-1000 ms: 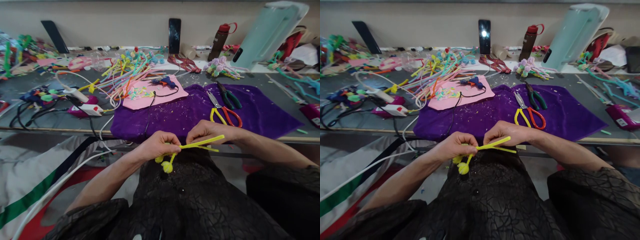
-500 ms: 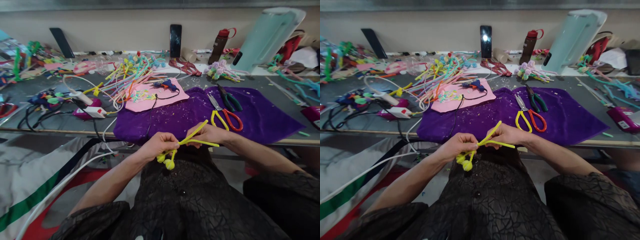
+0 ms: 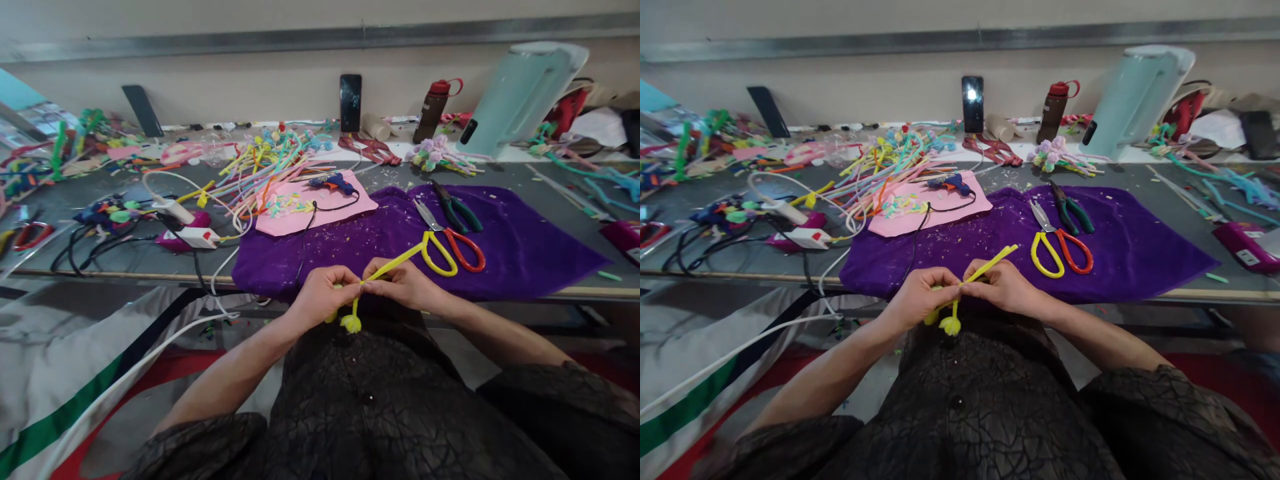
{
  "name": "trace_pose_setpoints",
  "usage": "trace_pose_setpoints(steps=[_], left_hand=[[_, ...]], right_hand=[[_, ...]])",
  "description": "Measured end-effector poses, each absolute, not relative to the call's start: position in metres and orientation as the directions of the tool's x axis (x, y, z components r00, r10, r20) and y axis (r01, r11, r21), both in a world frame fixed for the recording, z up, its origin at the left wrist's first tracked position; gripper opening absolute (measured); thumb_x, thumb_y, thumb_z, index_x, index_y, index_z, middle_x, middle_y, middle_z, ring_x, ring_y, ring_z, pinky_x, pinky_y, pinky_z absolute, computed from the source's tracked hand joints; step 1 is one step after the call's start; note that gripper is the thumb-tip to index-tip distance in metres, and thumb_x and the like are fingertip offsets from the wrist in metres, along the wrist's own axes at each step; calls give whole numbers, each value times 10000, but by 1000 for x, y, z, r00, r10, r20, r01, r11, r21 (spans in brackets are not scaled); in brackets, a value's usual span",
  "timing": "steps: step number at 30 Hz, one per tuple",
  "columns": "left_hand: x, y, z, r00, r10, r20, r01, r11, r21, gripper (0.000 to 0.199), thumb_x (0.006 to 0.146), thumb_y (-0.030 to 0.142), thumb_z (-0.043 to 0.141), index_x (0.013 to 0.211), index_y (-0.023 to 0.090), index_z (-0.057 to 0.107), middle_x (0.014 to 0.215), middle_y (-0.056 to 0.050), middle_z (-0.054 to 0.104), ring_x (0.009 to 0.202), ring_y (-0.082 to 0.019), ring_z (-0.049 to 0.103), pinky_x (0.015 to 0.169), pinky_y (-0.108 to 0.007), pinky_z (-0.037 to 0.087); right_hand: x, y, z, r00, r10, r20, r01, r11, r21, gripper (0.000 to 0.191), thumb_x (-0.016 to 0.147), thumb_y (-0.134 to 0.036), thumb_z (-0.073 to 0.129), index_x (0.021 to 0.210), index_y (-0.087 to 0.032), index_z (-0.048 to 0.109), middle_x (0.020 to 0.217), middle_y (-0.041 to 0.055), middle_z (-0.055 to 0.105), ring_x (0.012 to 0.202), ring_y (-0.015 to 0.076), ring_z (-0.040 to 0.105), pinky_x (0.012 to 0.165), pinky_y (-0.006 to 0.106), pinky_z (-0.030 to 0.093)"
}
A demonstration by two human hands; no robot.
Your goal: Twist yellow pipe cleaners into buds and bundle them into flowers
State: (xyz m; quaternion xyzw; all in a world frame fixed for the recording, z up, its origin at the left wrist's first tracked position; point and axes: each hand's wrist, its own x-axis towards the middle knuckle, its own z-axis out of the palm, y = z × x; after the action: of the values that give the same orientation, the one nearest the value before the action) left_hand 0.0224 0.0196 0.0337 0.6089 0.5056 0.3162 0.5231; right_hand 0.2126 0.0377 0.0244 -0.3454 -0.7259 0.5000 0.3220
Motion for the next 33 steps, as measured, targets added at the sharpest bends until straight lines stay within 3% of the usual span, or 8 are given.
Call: trace_pose_setpoints(steps=[4, 11, 16, 20, 24, 28, 33], left_hand=[[20, 25, 39, 390, 886, -251, 175, 196, 965, 209, 699, 348, 646, 677, 141, 657, 562, 3, 597, 479, -83, 502, 483, -201, 381], [13, 35, 46, 495, 766, -411, -26, 486, 874, 478, 775, 524, 507, 752, 78, 677, 589, -72, 642, 470, -144, 575, 461, -247, 432], [12, 36, 37, 527, 747, -405, -244, 589, 770, 311, 722, 384, 597, 777, 87, 671, 626, -76, 669, 548, -185, 630, 532, -283, 491], [19, 24, 28, 453, 839, -302, -253, 446, 859, 265, 609, 231, 730, 835, 103, 675, 679, -75, 682, 518, -141, 602, 482, -230, 457], [39, 12, 18, 134, 986, -104, -373, 148, 916, 328, 552, 157, 769, 865, 192, 677, 835, -33, 692, 681, -140, 629, 648, -250, 495], [60, 10, 12, -194, 976, 96, -419, -171, 892, 253, 615, 210, 742, 858, 224, 673, 919, -4, 662, 863, -146, 613, 789, -254, 472], [67, 12, 11, -276, 956, 99, -430, -215, 877, 215, 658, 213, 715, 866, 203, 661, 914, -3, 641, 887, -147, 597, 815, -264, 460]], right_hand=[[212, 38, 27, -534, 842, 81, 94, 154, -984, 145, 783, -289, 596, 759, -150, 634, 667, -11, 582, 608, 98, 513, 570, 216, 393], [214, 38, 28, -497, 866, -54, -24, -76, -997, 152, 726, -295, 652, 723, -144, 635, 580, -14, 601, 487, 73, 490, 483, 195, 380], [210, 34, 24, -381, 922, -66, -212, -157, -965, 162, 703, -299, 675, 689, -145, 626, 553, -18, 595, 451, 62, 471, 446, 183, 351], [199, 29, 21, -337, 938, -82, -347, -205, -915, 187, 673, -310, 700, 668, -140, 622, 543, -11, 592, 442, 60, 457, 427, 181, 333], [183, 27, 20, -212, 976, -44, -487, -145, -861, 189, 693, -318, 687, 691, -150, 600, 560, -16, 578, 435, 51, 425, 401, 178, 282], [165, 24, 18, -91, 996, 10, -548, -42, -835, 178, 728, -326, 660, 745, -168, 582, 552, -35, 542, 422, 47, 385, 400, 186, 256], [152, 21, 15, -1, 993, 120, -512, 103, -853, 145, 751, -304, 648, 751, -170, 591, 513, -52, 474, 439, 57, 385, 427, 194, 275]])
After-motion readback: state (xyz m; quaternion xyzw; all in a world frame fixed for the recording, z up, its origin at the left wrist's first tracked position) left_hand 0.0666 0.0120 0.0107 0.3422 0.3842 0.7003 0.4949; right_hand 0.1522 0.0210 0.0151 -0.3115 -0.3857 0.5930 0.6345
